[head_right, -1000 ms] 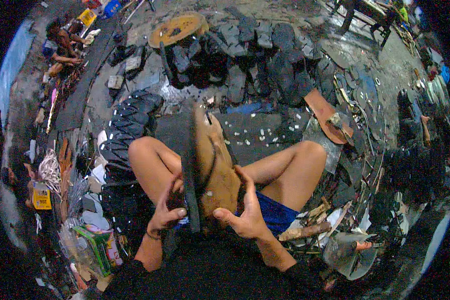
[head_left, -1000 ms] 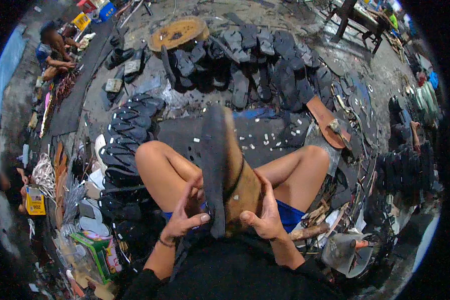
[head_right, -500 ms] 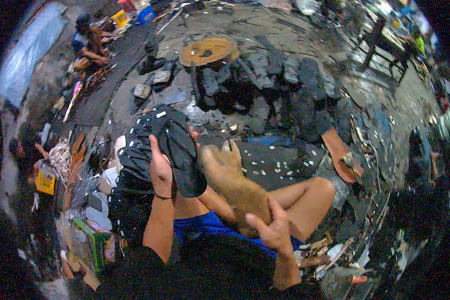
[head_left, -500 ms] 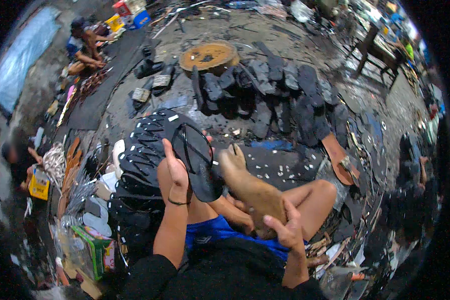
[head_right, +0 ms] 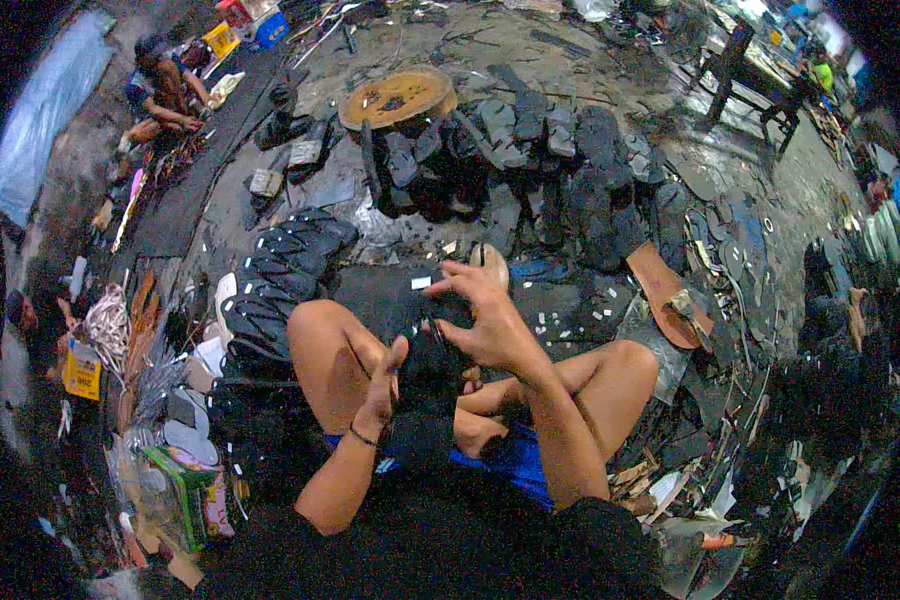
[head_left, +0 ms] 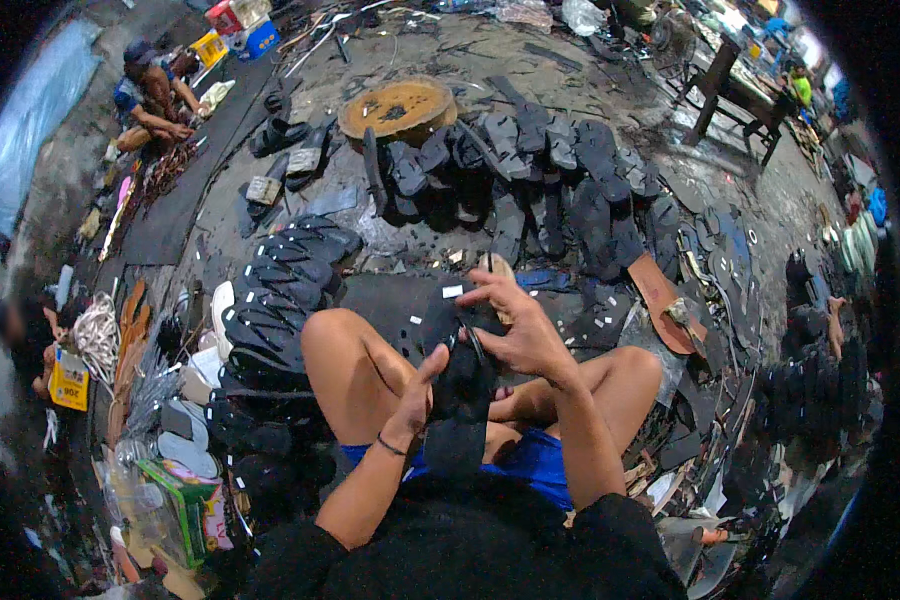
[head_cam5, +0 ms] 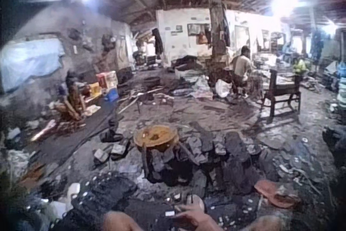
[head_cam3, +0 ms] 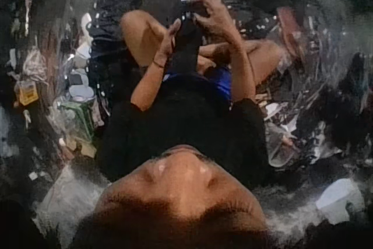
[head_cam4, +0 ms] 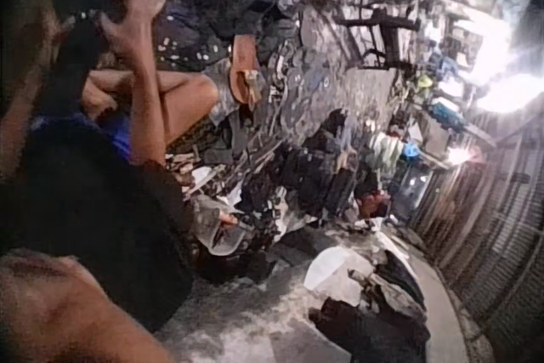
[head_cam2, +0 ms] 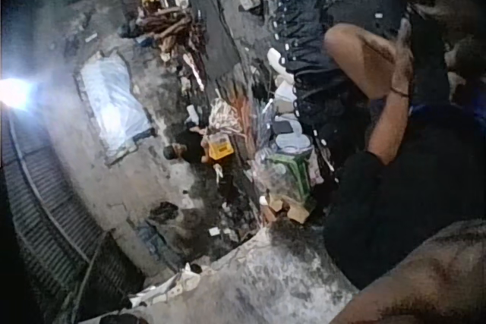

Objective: The person sits on the floor and assembles sandals by attaching black straps to wooden soles. They repeatedly pick up a sole, align the strap, and press it into place, then set the finished sandal aside.

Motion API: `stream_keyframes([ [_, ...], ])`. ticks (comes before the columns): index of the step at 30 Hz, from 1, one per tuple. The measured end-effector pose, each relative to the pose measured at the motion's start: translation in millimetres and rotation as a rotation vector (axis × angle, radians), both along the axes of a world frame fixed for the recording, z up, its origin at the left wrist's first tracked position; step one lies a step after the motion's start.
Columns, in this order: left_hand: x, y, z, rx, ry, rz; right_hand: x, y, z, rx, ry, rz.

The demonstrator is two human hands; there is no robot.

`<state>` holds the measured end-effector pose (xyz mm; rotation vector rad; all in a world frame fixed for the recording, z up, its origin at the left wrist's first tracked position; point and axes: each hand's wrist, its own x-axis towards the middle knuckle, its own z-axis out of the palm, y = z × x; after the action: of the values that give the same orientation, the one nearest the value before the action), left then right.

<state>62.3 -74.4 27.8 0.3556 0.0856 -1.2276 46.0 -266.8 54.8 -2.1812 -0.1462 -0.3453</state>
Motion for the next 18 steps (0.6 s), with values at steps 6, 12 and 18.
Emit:
stream_keyframes([
  [6, -9.4, 30.1, 4.4, 0.264, -0.301, 0.021, -15.1, 20.8, 25.0, 0.214, 0.015, 0.017],
  [12, -16.3, 32.8, 15.8, 0.277, -0.375, 0.005, -28.9, 26.6, 8.6, -0.054, -0.039, -0.041],
  [18, -13.2, 36.6, 15.3, 0.310, -0.563, 0.008, -27.6, 30.6, 19.4, -0.015, -0.078, -0.014],
])
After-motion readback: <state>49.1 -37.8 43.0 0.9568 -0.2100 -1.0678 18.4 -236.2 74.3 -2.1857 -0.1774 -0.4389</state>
